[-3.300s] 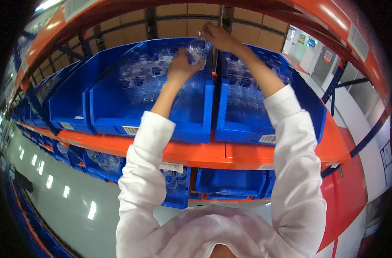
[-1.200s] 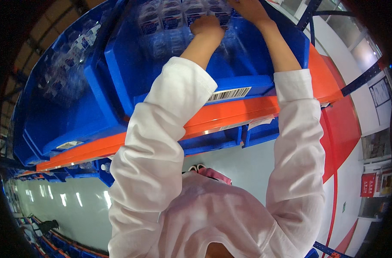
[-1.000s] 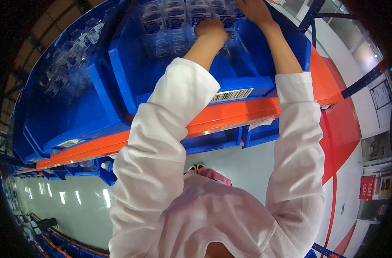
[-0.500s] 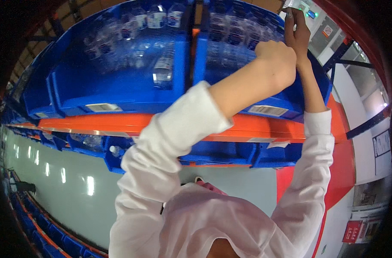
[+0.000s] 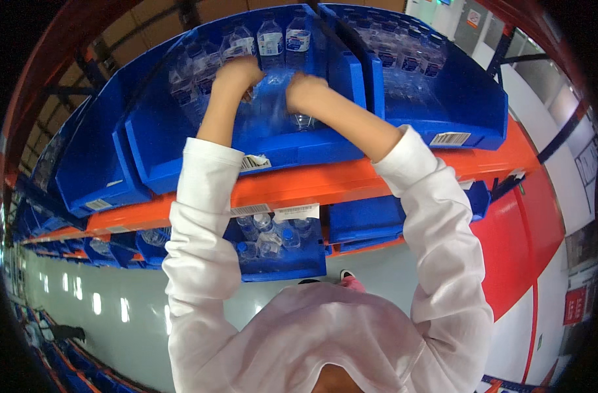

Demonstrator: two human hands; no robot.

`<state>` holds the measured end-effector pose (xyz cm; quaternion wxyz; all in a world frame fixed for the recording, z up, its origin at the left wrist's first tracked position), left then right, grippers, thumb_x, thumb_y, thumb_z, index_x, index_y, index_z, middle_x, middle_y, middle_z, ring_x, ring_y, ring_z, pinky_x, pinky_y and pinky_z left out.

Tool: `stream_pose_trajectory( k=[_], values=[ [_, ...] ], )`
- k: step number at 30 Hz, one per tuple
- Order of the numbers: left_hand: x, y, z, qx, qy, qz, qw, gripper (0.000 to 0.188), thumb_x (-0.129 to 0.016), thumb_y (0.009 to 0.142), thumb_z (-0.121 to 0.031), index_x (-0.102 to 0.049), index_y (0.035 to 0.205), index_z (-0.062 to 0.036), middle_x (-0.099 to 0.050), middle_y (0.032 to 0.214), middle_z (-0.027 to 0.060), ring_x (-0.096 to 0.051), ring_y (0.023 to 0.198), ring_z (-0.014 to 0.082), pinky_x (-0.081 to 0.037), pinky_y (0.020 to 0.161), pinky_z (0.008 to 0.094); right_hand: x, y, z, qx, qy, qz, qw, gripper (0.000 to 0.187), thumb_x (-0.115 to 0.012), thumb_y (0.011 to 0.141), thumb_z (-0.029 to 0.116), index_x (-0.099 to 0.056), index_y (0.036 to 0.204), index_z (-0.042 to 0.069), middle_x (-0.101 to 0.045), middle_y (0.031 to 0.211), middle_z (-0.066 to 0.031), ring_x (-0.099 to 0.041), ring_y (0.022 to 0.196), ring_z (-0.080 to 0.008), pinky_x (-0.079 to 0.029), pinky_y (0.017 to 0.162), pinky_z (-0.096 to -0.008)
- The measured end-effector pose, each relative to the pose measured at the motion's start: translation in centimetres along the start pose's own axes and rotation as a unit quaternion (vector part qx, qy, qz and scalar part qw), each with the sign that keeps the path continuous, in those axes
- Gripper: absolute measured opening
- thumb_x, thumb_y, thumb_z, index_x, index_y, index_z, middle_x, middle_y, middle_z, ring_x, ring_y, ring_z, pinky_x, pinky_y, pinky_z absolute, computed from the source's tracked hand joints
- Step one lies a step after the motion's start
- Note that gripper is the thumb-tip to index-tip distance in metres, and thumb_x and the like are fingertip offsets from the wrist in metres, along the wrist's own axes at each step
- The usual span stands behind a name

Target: The person repeatedly picks up plastic water bottles from blue bins on orange shelves and places them into adjacent bins. The person handles bottles one at a time, moving them between bins across the shelf.

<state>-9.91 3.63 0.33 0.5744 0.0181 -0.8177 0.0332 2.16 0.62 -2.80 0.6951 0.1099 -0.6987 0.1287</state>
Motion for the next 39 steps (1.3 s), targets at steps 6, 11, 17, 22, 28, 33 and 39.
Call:
stream_pose_trajectory(
  k=[6, 11, 17, 22, 28, 33, 39],
  values=[
    [-5.1, 3.1, -2.6, -0.223, 0.208, 0.055, 0.951, 0.059, -0.072, 0.071, -0.015, -0.049, 0.126, -0.0076, -0.053, 0.124, 0.0195, -0.055, 0.110, 0.0313, -0.048, 0.088, 0.0396, -5.7, 1.8, -2.5, -0.192, 0.105, 0.087, 0.972, 0.089, -0.064, 0.076, 0.026, -0.012, 0.144, 0.002, -0.042, 0.136, -0.0184, -0.045, 0.124, -0.0303, -0.040, 0.098, -0.0395],
    [-7.8, 3.5, -1.7, -0.261, 0.192, 0.144, 0.935, 0.098, -0.082, 0.061, -0.013, -0.028, 0.142, -0.0232, -0.040, 0.139, 0.0157, -0.040, 0.126, 0.0339, -0.039, 0.101, 0.0417, -5.3, 1.7, -0.7, -0.156, 0.096, 0.081, 0.980, 0.108, -0.072, 0.072, 0.032, 0.002, 0.142, -0.003, -0.046, 0.132, -0.0235, -0.049, 0.119, -0.0321, -0.040, 0.097, -0.0401],
    [-6.6, 2.4, -2.8, -0.311, 0.131, 0.098, 0.936, 0.099, -0.083, 0.057, -0.022, -0.031, 0.141, -0.0174, -0.040, 0.139, 0.0158, -0.037, 0.128, 0.0332, -0.034, 0.105, 0.0400, 0.7, 0.8, -0.9, -0.017, 0.053, 0.048, 0.997, 0.109, -0.067, 0.074, 0.037, 0.005, 0.135, -0.017, -0.059, 0.105, -0.0307, -0.062, 0.093, -0.0375, -0.051, 0.076, -0.0397],
    [-2.5, 1.3, -5.0, -0.350, -0.012, -0.004, 0.937, 0.098, -0.079, 0.059, -0.047, -0.035, 0.137, -0.0066, -0.042, 0.136, 0.0185, -0.039, 0.127, 0.0330, -0.032, 0.105, 0.0417, 8.9, -0.4, -5.0, 0.028, 0.081, -0.214, 0.973, 0.065, -0.060, 0.081, 0.037, -0.039, 0.129, 0.000, -0.063, 0.099, -0.0242, -0.065, 0.081, -0.0320, -0.053, 0.071, -0.0391],
    [2.6, -2.7, -6.2, -0.350, -0.124, -0.111, 0.922, 0.095, -0.075, 0.059, -0.053, -0.039, 0.135, -0.0091, -0.046, 0.133, 0.0177, -0.046, 0.122, 0.0353, -0.041, 0.098, 0.0468, 16.3, -4.6, -9.5, 0.251, 0.173, -0.377, 0.875, 0.050, -0.051, 0.082, 0.048, -0.060, 0.111, 0.009, -0.063, 0.103, -0.0216, -0.063, 0.090, -0.0335, -0.050, 0.078, -0.0407],
    [5.8, -9.4, -8.0, -0.387, -0.166, -0.143, 0.896, 0.077, -0.072, 0.072, -0.036, -0.040, 0.130, 0.0029, -0.049, 0.125, 0.0225, -0.054, 0.110, 0.0265, -0.042, 0.094, 0.0378, 18.4, -8.1, -11.6, 0.291, 0.450, -0.200, 0.820, 0.023, -0.048, 0.093, 0.023, -0.054, 0.102, 0.003, -0.049, 0.070, -0.0003, -0.041, 0.057, -0.0089, -0.035, 0.052, -0.0230],
    [6.0, -16.5, -16.8, -0.358, -0.173, -0.193, 0.897, 0.075, -0.074, 0.067, -0.041, -0.049, 0.120, 0.0054, -0.062, 0.101, 0.0205, -0.064, 0.087, 0.0247, -0.050, 0.074, 0.0329, 19.9, -14.0, -18.3, 0.258, 0.511, -0.255, 0.779, 0.027, -0.047, 0.094, 0.028, -0.056, 0.100, 0.002, -0.047, 0.069, 0.0015, -0.041, 0.058, -0.0062, -0.033, 0.051, -0.0218]
  ],
)
Point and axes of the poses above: each hand's wrist, its own y-axis towards the middle knuckle, its own x-axis out of the back of the hand, z = x × y, the point moved 7 cm from there along y, towards the middle knuckle
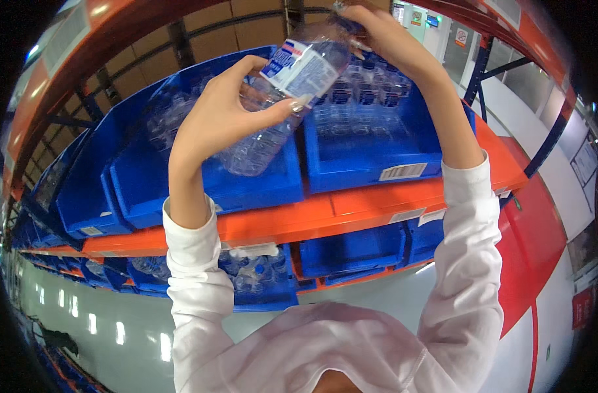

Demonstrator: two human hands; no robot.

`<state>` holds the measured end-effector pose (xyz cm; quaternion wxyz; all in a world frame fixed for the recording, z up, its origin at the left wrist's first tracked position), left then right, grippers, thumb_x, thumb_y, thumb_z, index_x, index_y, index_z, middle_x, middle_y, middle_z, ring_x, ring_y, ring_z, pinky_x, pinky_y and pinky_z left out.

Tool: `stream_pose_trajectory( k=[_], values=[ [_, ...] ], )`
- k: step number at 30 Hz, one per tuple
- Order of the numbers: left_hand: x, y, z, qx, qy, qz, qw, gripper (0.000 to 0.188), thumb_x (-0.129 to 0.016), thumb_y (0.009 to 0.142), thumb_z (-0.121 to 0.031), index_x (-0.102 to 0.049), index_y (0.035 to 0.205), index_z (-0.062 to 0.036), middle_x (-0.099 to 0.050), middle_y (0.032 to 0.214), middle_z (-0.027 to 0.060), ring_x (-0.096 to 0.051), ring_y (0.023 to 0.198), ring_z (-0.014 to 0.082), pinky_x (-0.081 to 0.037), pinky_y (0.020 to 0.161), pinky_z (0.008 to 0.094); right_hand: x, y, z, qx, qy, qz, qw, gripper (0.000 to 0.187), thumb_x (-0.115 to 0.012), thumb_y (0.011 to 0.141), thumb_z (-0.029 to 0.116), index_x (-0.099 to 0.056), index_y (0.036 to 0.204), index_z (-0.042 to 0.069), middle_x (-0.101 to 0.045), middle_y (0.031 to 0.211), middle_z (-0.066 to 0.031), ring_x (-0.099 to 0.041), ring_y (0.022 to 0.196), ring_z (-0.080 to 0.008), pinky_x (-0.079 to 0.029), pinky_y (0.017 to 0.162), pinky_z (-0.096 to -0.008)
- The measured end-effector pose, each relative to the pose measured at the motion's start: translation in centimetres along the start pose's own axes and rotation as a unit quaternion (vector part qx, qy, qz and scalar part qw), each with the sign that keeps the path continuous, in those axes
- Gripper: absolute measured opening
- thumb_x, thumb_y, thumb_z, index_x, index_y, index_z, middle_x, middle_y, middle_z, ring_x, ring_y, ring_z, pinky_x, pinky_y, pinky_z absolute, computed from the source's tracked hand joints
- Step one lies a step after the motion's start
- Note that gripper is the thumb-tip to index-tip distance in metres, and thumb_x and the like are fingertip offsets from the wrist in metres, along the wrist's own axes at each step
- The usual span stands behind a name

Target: The person repeatedly picks up plastic water bottles from blue bins on orange shelves and places them into adjacent bins. The person handles bottles one at a time, moving them between bins across the shelf.

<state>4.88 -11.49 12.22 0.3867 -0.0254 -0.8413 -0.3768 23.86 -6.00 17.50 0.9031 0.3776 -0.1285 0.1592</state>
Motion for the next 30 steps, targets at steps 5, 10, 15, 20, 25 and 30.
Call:
stream_pose_trajectory(
  k=[5, 10, 15, 20, 25, 30],
  values=[
    [-6.0, 3.6, -6.0, -0.042, -0.001, -0.082, 0.996, 0.074, -0.073, 0.062, -0.046, -0.054, 0.112, 0.0062, -0.064, 0.096, 0.0220, -0.066, 0.084, 0.0295, -0.052, 0.071, 0.0331, 8.5, -2.1, 0.3, 0.014, -0.104, -0.122, 0.987, 0.033, -0.058, 0.087, 0.032, -0.058, 0.101, 0.002, -0.052, 0.064, 0.0009, -0.045, 0.051, -0.0078, -0.034, 0.044, -0.0229],
    [-14.4, 9.8, -8.6, -0.049, 0.071, -0.147, 0.985, 0.070, -0.073, 0.061, -0.050, -0.057, 0.102, 0.0037, -0.064, 0.091, 0.0213, -0.065, 0.083, 0.0332, -0.053, 0.071, 0.0376, 17.7, -2.1, -3.5, -0.034, -0.278, -0.159, 0.947, 0.041, -0.060, 0.083, 0.038, -0.062, 0.095, -0.001, -0.060, 0.072, -0.0058, -0.050, 0.052, -0.0111, -0.038, 0.045, -0.0262],
    [-25.1, 15.7, -7.3, 0.052, 0.112, -0.066, 0.990, 0.084, -0.075, 0.058, -0.052, -0.048, 0.112, 0.0063, -0.062, 0.099, 0.0228, -0.065, 0.088, 0.0340, -0.054, 0.072, 0.0400, 22.2, -0.4, -10.4, -0.060, -0.496, -0.136, 0.856, 0.043, -0.062, 0.080, 0.038, -0.059, 0.094, -0.003, -0.064, 0.088, -0.0186, -0.063, 0.081, -0.0241, -0.050, 0.064, -0.0357],
    [-33.6, 19.4, -4.0, 0.187, 0.097, 0.021, 0.977, 0.097, -0.081, 0.057, -0.049, -0.037, 0.123, 0.0066, -0.061, 0.107, 0.0208, -0.062, 0.099, 0.0313, -0.052, 0.080, 0.0374, 23.3, 0.1, -18.0, -0.103, -0.543, -0.122, 0.824, 0.069, -0.063, 0.073, 0.054, -0.055, 0.109, -0.005, -0.062, 0.103, -0.0241, -0.061, 0.098, -0.0380, -0.048, 0.085, -0.0399],
    [-38.0, 20.1, -1.7, 0.249, 0.104, 0.086, 0.959, 0.101, -0.079, 0.061, -0.051, -0.033, 0.130, 0.0060, -0.057, 0.117, 0.0159, -0.060, 0.105, 0.0288, -0.050, 0.084, 0.0367, 22.0, -1.4, -22.0, -0.181, -0.558, -0.262, 0.766, 0.070, -0.070, 0.067, 0.047, -0.049, 0.109, -0.005, -0.065, 0.095, -0.0215, -0.065, 0.090, -0.0347, -0.054, 0.072, -0.0449],
    [-38.6, 20.2, 0.3, 0.205, 0.158, 0.114, 0.959, 0.067, -0.072, 0.073, -0.047, -0.056, 0.116, 0.0002, -0.060, 0.115, 0.0167, -0.059, 0.106, 0.0300, -0.050, 0.083, 0.0369, 21.5, -1.2, -23.9, -0.065, -0.567, -0.186, 0.800, 0.065, -0.061, 0.077, 0.048, -0.047, 0.110, -0.006, -0.065, 0.091, -0.0232, -0.065, 0.086, -0.0372, -0.053, 0.069, -0.0450]
  ],
)
Point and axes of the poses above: each hand's wrist, its own y-axis towards the middle knuckle, its own x-axis out of the back of the hand, z = x × y, the point moved 7 cm from there along y, towards the middle knuckle
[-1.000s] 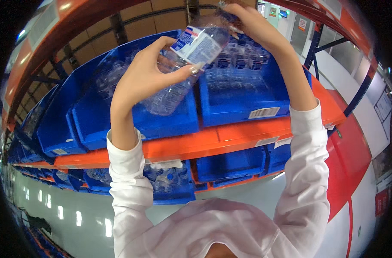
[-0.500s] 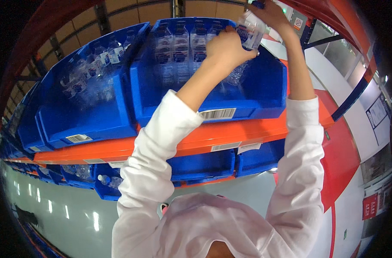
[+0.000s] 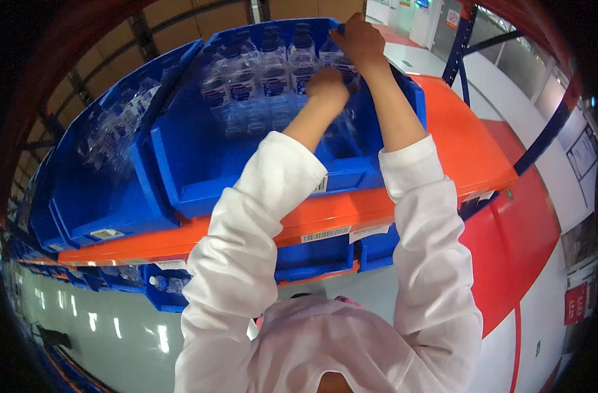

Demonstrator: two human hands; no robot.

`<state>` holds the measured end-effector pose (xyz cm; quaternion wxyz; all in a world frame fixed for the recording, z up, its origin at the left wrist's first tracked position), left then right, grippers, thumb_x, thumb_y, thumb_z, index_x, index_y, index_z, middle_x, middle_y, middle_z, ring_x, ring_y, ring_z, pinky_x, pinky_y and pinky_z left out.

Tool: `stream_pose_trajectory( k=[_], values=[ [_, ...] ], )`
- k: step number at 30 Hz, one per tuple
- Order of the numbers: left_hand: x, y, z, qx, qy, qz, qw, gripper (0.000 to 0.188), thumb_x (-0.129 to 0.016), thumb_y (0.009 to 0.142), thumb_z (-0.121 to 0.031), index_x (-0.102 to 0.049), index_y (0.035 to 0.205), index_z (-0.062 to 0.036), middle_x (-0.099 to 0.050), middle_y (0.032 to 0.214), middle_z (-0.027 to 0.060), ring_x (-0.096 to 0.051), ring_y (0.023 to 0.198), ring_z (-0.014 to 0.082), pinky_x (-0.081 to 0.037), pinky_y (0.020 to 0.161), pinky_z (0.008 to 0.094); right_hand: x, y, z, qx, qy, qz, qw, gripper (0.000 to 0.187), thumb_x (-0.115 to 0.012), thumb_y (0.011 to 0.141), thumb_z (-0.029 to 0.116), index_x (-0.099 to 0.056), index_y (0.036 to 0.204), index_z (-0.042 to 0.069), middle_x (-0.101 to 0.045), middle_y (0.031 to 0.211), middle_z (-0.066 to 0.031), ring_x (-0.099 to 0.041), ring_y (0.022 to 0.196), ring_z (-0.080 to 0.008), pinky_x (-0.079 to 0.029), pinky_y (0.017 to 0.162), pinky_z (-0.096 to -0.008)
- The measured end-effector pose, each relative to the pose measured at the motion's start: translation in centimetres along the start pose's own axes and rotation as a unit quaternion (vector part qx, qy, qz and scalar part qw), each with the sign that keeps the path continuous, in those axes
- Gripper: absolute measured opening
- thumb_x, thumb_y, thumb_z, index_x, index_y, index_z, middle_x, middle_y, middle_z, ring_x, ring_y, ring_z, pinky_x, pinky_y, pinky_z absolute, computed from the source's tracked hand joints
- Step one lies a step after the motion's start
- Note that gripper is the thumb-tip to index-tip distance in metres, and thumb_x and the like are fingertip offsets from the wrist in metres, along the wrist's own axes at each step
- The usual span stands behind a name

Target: The person repeatedly picks up plastic water bottles from blue bins on orange shelves and places them into adjacent bins. The person handles bottles one at a time, moving them between bins across the shelf.

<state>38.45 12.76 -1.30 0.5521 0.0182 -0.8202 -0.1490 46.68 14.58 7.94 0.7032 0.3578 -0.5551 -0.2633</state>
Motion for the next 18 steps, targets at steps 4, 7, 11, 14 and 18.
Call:
stream_pose_trajectory(
  k=[4, 7, 11, 14, 18],
  values=[
    [-1.7, 0.2, 0.8, -0.030, 0.029, 0.019, 0.999, 0.051, -0.069, 0.077, -0.042, -0.063, 0.106, -0.0012, -0.061, 0.112, 0.0187, -0.059, 0.105, 0.0330, -0.050, 0.084, 0.0391, -1.8, -0.3, -0.9, -0.035, -0.038, -0.056, 0.997, 0.054, -0.062, 0.079, 0.042, -0.054, 0.105, -0.004, -0.062, 0.100, -0.0215, -0.063, 0.088, -0.0321, -0.052, 0.073, -0.0413],
    [-2.3, 0.8, 1.3, -0.031, 0.025, 0.021, 0.999, 0.049, -0.069, 0.078, -0.038, -0.062, 0.107, 0.0005, -0.062, 0.110, 0.0195, -0.060, 0.103, 0.0343, -0.050, 0.083, 0.0408, -3.3, 0.1, -1.2, -0.062, -0.052, -0.018, 0.997, 0.051, -0.063, 0.079, 0.039, -0.054, 0.110, -0.001, -0.059, 0.109, -0.0199, -0.062, 0.092, -0.0320, -0.052, 0.079, -0.0410],
    [-2.4, 0.8, 2.3, -0.014, 0.028, 0.038, 0.999, 0.042, -0.069, 0.079, -0.034, -0.065, 0.102, 0.0010, -0.064, 0.104, 0.0201, -0.062, 0.097, 0.0343, -0.051, 0.080, 0.0405, -4.1, -1.0, -1.3, -0.078, 0.015, 0.045, 0.996, 0.053, -0.062, 0.079, 0.038, -0.053, 0.113, -0.001, -0.062, 0.104, -0.0196, -0.062, 0.096, -0.0320, -0.052, 0.079, -0.0409],
    [-3.2, 2.0, 3.5, 0.013, -0.025, 0.047, 0.998, 0.040, -0.069, 0.079, -0.033, -0.065, 0.100, 0.0011, -0.065, 0.099, 0.0204, -0.064, 0.094, 0.0338, -0.052, 0.078, 0.0400, -3.9, -1.2, -1.4, -0.110, 0.048, 0.033, 0.992, 0.051, -0.061, 0.079, 0.038, -0.054, 0.111, -0.001, -0.064, 0.100, -0.0199, -0.062, 0.096, -0.0322, -0.052, 0.079, -0.0415],
    [-3.9, 2.3, 3.7, 0.043, -0.086, 0.096, 0.991, 0.037, -0.067, 0.080, -0.030, -0.065, 0.100, 0.0014, -0.064, 0.100, 0.0223, -0.063, 0.095, 0.0325, -0.052, 0.078, 0.0397, -4.4, -1.4, -1.7, -0.142, 0.066, 0.028, 0.987, 0.046, -0.058, 0.081, 0.036, -0.055, 0.108, -0.002, -0.064, 0.098, -0.0205, -0.062, 0.094, -0.0332, -0.051, 0.078, -0.0426]
  ],
)
Point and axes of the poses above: each hand's wrist, its own y-axis towards the middle knuckle, its own x-axis out of the back of the hand, z = x × y, the point moved 7 cm from there along y, towards the middle knuckle
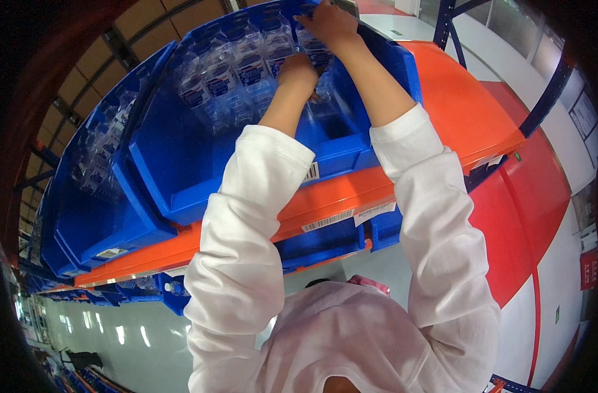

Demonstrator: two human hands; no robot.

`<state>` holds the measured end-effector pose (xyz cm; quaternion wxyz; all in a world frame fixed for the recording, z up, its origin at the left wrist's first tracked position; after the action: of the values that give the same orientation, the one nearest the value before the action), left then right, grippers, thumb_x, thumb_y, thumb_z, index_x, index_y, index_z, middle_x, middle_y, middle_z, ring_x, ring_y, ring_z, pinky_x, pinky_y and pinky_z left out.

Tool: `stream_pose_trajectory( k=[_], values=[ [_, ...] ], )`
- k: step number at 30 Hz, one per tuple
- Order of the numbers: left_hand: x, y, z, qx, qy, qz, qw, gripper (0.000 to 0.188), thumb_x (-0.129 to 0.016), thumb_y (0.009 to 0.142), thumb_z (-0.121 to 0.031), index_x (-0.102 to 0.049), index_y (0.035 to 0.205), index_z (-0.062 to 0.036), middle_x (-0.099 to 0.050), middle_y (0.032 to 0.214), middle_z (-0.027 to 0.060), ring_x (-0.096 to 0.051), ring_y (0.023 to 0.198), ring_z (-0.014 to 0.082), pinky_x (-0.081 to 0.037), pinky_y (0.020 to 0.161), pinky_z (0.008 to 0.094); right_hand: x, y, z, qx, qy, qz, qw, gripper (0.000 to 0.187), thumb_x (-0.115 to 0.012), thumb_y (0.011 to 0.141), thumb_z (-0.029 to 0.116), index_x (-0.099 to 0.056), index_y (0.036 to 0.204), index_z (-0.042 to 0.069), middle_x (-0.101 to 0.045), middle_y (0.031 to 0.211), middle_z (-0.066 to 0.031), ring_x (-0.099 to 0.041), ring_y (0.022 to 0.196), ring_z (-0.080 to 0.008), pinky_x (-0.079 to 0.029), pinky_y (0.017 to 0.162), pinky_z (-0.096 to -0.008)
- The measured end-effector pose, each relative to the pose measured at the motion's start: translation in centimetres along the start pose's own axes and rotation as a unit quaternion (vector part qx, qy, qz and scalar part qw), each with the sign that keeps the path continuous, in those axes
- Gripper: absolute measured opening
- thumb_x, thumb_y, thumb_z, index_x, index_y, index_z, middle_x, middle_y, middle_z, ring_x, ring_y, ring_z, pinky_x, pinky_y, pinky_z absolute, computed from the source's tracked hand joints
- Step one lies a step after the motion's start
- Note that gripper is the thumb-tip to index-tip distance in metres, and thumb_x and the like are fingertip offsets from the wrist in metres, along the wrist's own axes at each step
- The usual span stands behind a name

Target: The person repeatedly picks up plastic water bottles from blue bins on orange shelves and places them into adjacent bins. The person handles bottles one at a time, moving them between bins across the shelf.

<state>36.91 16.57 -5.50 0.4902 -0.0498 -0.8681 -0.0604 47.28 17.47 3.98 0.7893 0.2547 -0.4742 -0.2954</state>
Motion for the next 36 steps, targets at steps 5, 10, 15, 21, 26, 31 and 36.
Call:
stream_pose_trajectory(
  k=[5, 10, 15, 21, 26, 31, 36],
  values=[
    [1.4, -2.1, -1.9, -0.069, 0.055, -0.089, 0.992, 0.033, -0.065, 0.082, -0.023, -0.062, 0.102, 0.0025, -0.062, 0.104, 0.0236, -0.061, 0.099, 0.0339, -0.051, 0.080, 0.0413, 0.2, 0.0, -0.4, 0.040, -0.028, -0.009, 0.999, 0.046, -0.057, 0.082, 0.035, -0.055, 0.107, -0.003, -0.064, 0.096, -0.0201, -0.063, 0.093, -0.0335, -0.051, 0.078, -0.0429],
    [1.1, -0.9, -0.8, -0.043, 0.016, -0.066, 0.997, 0.032, -0.068, 0.078, -0.015, -0.061, 0.104, 0.0013, -0.062, 0.105, 0.0234, -0.060, 0.101, 0.0370, -0.051, 0.082, 0.0434, 0.1, -0.3, 0.0, 0.017, -0.024, 0.011, 1.000, 0.048, -0.058, 0.081, 0.036, -0.054, 0.108, -0.003, -0.064, 0.096, -0.0193, -0.062, 0.093, -0.0335, -0.051, 0.078, -0.0425],
    [0.6, -0.7, -0.9, -0.060, -0.003, -0.082, 0.995, 0.032, -0.069, 0.075, -0.012, -0.062, 0.103, 0.0022, -0.061, 0.107, 0.0240, -0.059, 0.103, 0.0365, -0.050, 0.083, 0.0419, 0.4, -0.6, -0.3, 0.020, -0.016, 0.014, 1.000, 0.052, -0.062, 0.078, 0.039, -0.054, 0.106, -0.004, -0.064, 0.095, -0.0192, -0.062, 0.093, -0.0342, -0.052, 0.078, -0.0419],
    [-0.1, 0.0, -1.5, -0.077, 0.062, -0.045, 0.994, 0.037, -0.073, 0.071, -0.013, -0.063, 0.102, 0.0043, -0.061, 0.109, 0.0239, -0.059, 0.103, 0.0351, -0.050, 0.085, 0.0416, 3.4, -1.8, 1.0, 0.116, -0.072, -0.179, 0.974, 0.057, -0.068, 0.073, 0.041, -0.053, 0.106, -0.004, -0.063, 0.090, -0.0194, -0.061, 0.090, -0.0352, -0.048, 0.080, -0.0453],
    [2.1, -4.4, -3.9, -0.127, -0.078, -0.117, 0.982, 0.030, -0.058, 0.084, -0.026, -0.066, 0.085, 0.0033, -0.065, 0.078, 0.0232, -0.067, 0.064, 0.0324, -0.053, 0.070, 0.0439, 5.5, -0.8, 1.6, 0.049, -0.038, -0.150, 0.987, 0.056, -0.052, 0.083, 0.049, -0.053, 0.098, -0.005, -0.064, 0.083, -0.0252, -0.064, 0.078, -0.0403, -0.053, 0.065, -0.0476],
    [8.6, -15.2, -7.3, -0.245, 0.055, -0.264, 0.931, 0.024, -0.057, 0.078, -0.024, -0.067, 0.074, -0.0024, -0.065, 0.076, 0.0216, -0.065, 0.071, 0.0369, -0.053, 0.066, 0.0463, 10.6, -3.1, 8.1, 0.230, 0.148, -0.162, 0.948, 0.017, -0.055, 0.087, 0.027, -0.055, 0.095, 0.011, -0.060, 0.065, -0.0125, -0.061, 0.061, -0.0329, -0.047, 0.053, -0.0432],
    [18.4, -27.0, -3.1, -0.249, 0.104, -0.315, 0.910, 0.029, -0.054, 0.083, -0.028, -0.067, 0.071, -0.0049, -0.063, 0.065, 0.0167, -0.065, 0.063, 0.0306, -0.053, 0.060, 0.0406, 15.2, -9.0, 16.5, 0.383, 0.188, -0.190, 0.884, 0.020, -0.060, 0.084, 0.028, -0.057, 0.094, 0.011, -0.063, 0.071, -0.0124, -0.064, 0.066, -0.0295, -0.050, 0.055, -0.0392]
  ],
)
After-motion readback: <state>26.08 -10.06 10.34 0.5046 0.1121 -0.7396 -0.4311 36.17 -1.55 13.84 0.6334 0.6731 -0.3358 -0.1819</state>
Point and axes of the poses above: each hand's wrist, its own y-axis towards the middle knuckle, its own x-axis out of the back of the hand, z = x × y, the point moved 7 cm from there along y, towards the middle knuckle
